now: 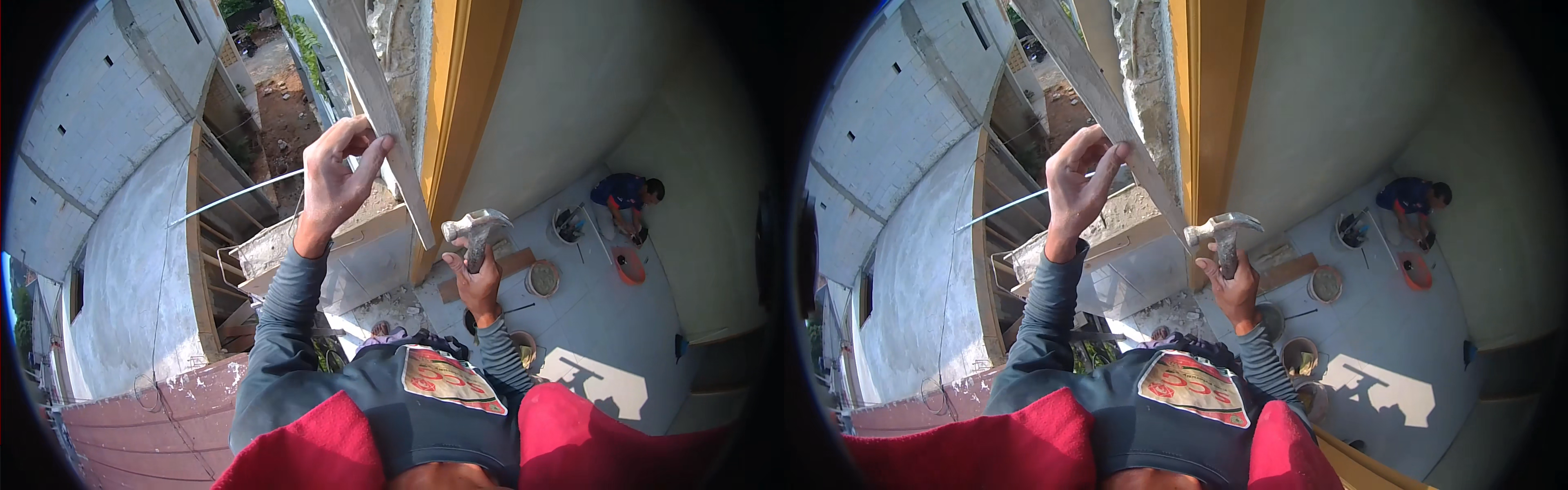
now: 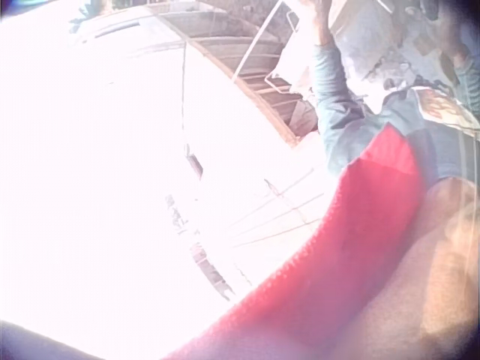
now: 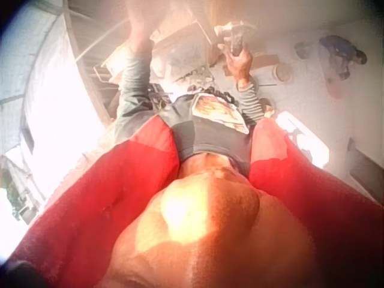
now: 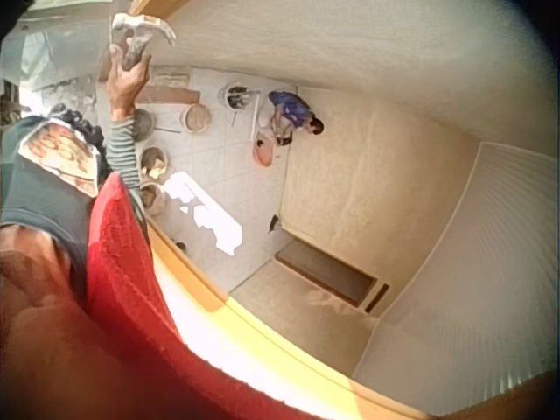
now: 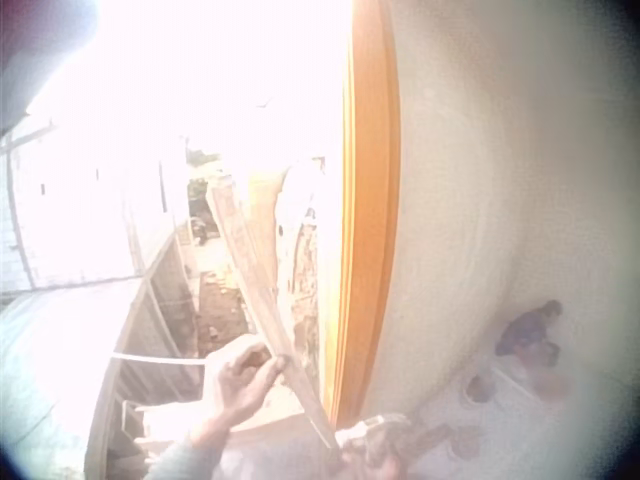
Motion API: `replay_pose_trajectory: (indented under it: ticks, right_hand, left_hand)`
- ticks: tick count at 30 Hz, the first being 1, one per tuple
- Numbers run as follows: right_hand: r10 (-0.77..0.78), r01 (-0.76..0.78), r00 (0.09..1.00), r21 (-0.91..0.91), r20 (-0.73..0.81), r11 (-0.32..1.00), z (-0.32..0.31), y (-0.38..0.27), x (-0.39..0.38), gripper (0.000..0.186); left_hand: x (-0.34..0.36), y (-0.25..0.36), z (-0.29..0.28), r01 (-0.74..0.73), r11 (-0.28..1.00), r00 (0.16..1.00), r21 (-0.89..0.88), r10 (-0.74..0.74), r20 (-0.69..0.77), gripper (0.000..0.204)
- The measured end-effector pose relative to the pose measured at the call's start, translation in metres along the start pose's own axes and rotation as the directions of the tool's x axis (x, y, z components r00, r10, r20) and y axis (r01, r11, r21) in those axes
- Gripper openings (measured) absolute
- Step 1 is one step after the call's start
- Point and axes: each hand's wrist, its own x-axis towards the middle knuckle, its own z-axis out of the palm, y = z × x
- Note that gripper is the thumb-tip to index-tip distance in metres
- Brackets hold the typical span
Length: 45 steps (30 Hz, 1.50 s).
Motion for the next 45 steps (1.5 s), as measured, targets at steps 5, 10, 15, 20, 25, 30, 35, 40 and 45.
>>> replay_pose_trajectory:
  ticks: [5, 10, 15, 20, 25, 30, 35, 40, 45]
  right_hand:
    - [0.09, -0.09, 0.996, -0.052, -0.007, 0.995, -0.015, 0.012, -0.021, 0.034]
    - [0.252, -0.252, 0.967, 0.022, -0.024, 0.968, -0.022, 0.018, -0.043, 0.035]
    - [0.305, -0.303, 0.952, 0.043, -0.029, 0.952, -0.029, 0.026, -0.059, 0.032]
    - [0.338, -0.336, 0.94, 0.047, -0.039, 0.941, -0.031, 0.033, -0.071, 0.033]
    - [0.336, -0.334, 0.94, 0.041, -0.052, 0.942, -0.031, 0.036, -0.08, 0.037]
    - [0.43, -0.429, 0.903, 0.072, -0.001, 0.901, -0.032, 0.034, -0.084, 0.041]
    - [0.452, -0.453, 0.892, 0.078, 0.028, 0.888, -0.029, 0.036, -0.089, 0.039]
    - [0.467, -0.468, 0.884, 0.091, 0.038, 0.879, -0.024, 0.048, -0.098, 0.039]
    - [0.46, -0.461, 0.887, 0.109, 0.035, 0.881, -0.021, 0.05, -0.102, 0.042]
  left_hand:
    - [0.053, 0.0, -0.015, -0.106, 0.979, 0.994, 0.174, 0.1, 0.042, 0.029]
    - [0.069, -0.007, -0.006, -0.183, 0.95, 0.982, 0.253, 0.165, 0.089, 0.034]
    - [0.075, -0.012, 0.001, -0.172, 0.952, 0.982, 0.254, 0.147, 0.114, 0.035]
    - [0.082, -0.015, 0.002, -0.19, 0.946, 0.977, 0.262, 0.156, 0.146, 0.034]
    - [0.082, -0.02, 0.0, -0.174, 0.945, 0.978, 0.276, 0.132, 0.164, 0.034]
    - [0.084, -0.029, 0.005, -0.124, 0.953, 0.983, 0.277, 0.079, 0.166, 0.034]
    - [0.089, -0.027, 0.002, -0.126, 0.967, 0.985, 0.22, 0.095, 0.147, 0.033]
    - [0.09, -0.028, 0.006, -0.143, 0.929, 0.975, 0.342, 0.073, 0.208, 0.032]
    - [0.089, -0.021, 0.01, -0.113, 0.951, 0.985, 0.288, 0.07, 0.156, 0.026]
